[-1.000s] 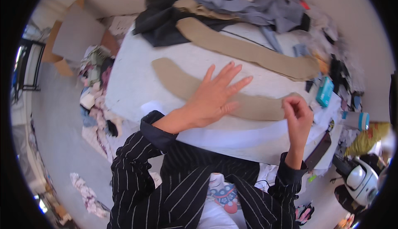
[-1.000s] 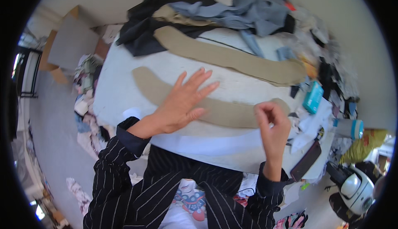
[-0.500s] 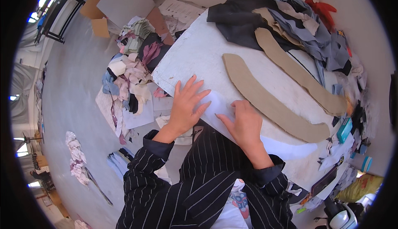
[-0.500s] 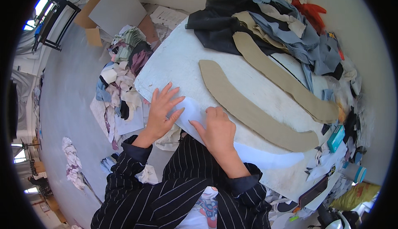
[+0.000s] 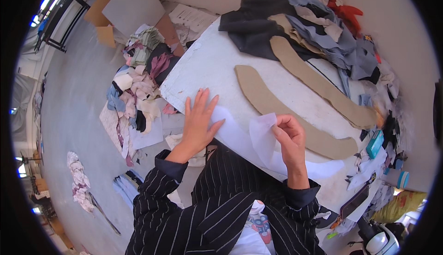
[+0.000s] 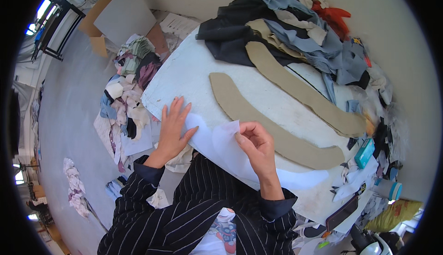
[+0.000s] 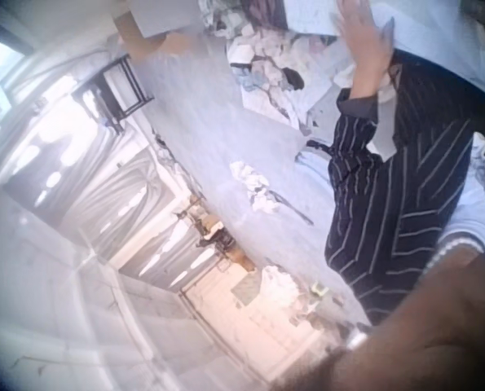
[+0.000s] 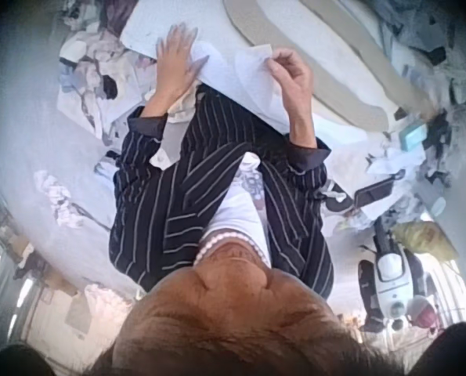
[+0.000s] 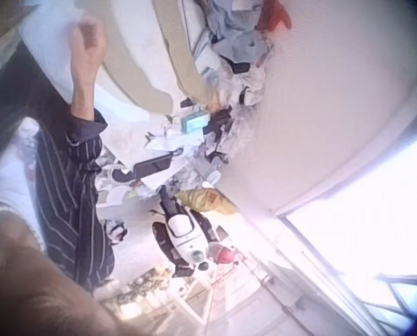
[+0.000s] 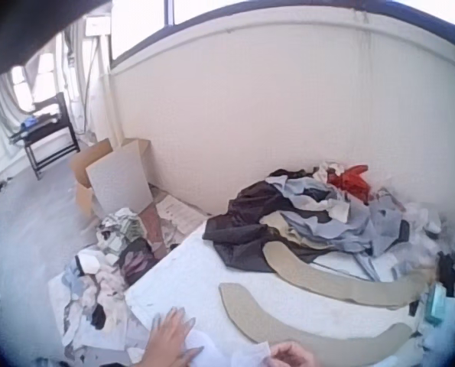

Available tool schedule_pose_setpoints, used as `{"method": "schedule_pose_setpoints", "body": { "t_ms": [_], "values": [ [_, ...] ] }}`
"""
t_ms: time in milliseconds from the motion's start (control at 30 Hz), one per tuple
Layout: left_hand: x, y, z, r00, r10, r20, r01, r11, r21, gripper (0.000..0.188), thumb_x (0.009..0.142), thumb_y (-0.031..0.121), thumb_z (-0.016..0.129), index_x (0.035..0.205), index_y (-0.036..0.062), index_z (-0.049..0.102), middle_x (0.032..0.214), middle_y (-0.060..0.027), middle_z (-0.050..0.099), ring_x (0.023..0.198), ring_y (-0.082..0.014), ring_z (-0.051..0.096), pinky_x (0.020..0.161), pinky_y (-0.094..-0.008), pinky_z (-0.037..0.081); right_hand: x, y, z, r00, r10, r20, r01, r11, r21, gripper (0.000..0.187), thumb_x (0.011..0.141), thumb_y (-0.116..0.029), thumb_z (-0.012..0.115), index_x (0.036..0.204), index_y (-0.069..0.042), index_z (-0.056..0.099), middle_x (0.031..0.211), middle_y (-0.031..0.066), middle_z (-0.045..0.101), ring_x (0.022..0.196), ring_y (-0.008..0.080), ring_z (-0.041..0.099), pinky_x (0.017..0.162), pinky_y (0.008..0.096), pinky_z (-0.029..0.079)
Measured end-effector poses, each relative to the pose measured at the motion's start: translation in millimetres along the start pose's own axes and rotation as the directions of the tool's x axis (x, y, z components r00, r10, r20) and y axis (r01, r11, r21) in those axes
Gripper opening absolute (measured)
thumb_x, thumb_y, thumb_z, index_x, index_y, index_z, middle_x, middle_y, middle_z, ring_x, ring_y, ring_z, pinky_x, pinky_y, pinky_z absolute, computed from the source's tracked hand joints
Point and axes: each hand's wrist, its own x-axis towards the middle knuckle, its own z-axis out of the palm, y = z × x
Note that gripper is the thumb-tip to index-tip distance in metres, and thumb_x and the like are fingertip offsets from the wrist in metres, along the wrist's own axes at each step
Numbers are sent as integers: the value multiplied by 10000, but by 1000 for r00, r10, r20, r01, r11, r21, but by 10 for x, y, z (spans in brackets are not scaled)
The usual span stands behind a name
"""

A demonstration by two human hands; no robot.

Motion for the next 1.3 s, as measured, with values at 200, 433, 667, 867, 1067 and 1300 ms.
{"method": "schedule_pose_setpoints", "body": {
  "t_ms": [200, 433, 667, 867, 1067, 1300],
  "values": [
    [-33, 535, -241, 735, 232, 637, 672, -124, -730, 467, 913, 267, 703, 1271, -6, 580, 1158, -141, 662, 1096, -254, 628, 926, -377, 505, -100, -279, -34, 993, -50, 106, 55, 997, -46, 125, 927, -18, 619, 1050, -8, 600, 974, 27, 645, 883, 100, 625, 745, 249, 497],
    [307, 1034, -155, 822, -9, 569, 552, -232, -801, 264, 882, 98, 724, 1114, 3, 640, 1022, -60, 677, 888, -139, 634, 764, -287, 525, -352, -403, -205, 979, 166, 119, -138, 968, -211, 235, 904, -47, 658, 1128, -21, 595, 918, 17, 635, 708, 42, 588, 625, 206, 474],
    [675, 964, -13, 886, -223, 407, 405, -54, -913, 208, 864, 70, 729, 1040, -12, 656, 857, -61, 694, 704, -127, 649, 573, -271, 526, -1114, -1045, -1075, 924, 370, -95, -378, 854, -357, 570, 817, -14, 694, 1356, -11, 509, 780, 24, 643, 594, 50, 553, 498, 195, 406],
    [845, 686, 109, 859, -262, 440, 465, 37, -885, 164, 905, 127, 703, 997, 0, 655, 784, -43, 675, 625, -102, 624, 512, -247, 496, -1247, -1283, -1315, 925, 305, -228, -381, 767, -516, 545, 783, 20, 704, 1303, -1, 545, 764, 20, 627, 712, 76, 594, 667, 201, 456],
    [1063, 399, 197, 862, -417, 290, 465, 421, -779, 148, 902, 144, 710, 902, 13, 641, 675, -11, 635, 557, -66, 579, 473, -199, 423, -754, -994, -1351, 944, 250, -214, -327, 642, -693, 484, 751, 8, 719, 1218, -20, 594, 674, 4, 573, 641, 76, 520, 641, 236, 429],
    [1158, 151, 468, 884, -463, 68, 412, 702, -581, 202, 843, 228, 737, 845, 32, 688, 632, -29, 662, 548, -107, 602, 541, -262, 458, -521, -893, -1423, 948, 237, -213, -315, 599, -736, 444, 745, -28, 735, 1175, -48, 625, 634, 23, 558, 600, 104, 501, 617, 261, 422]
  ]
}}
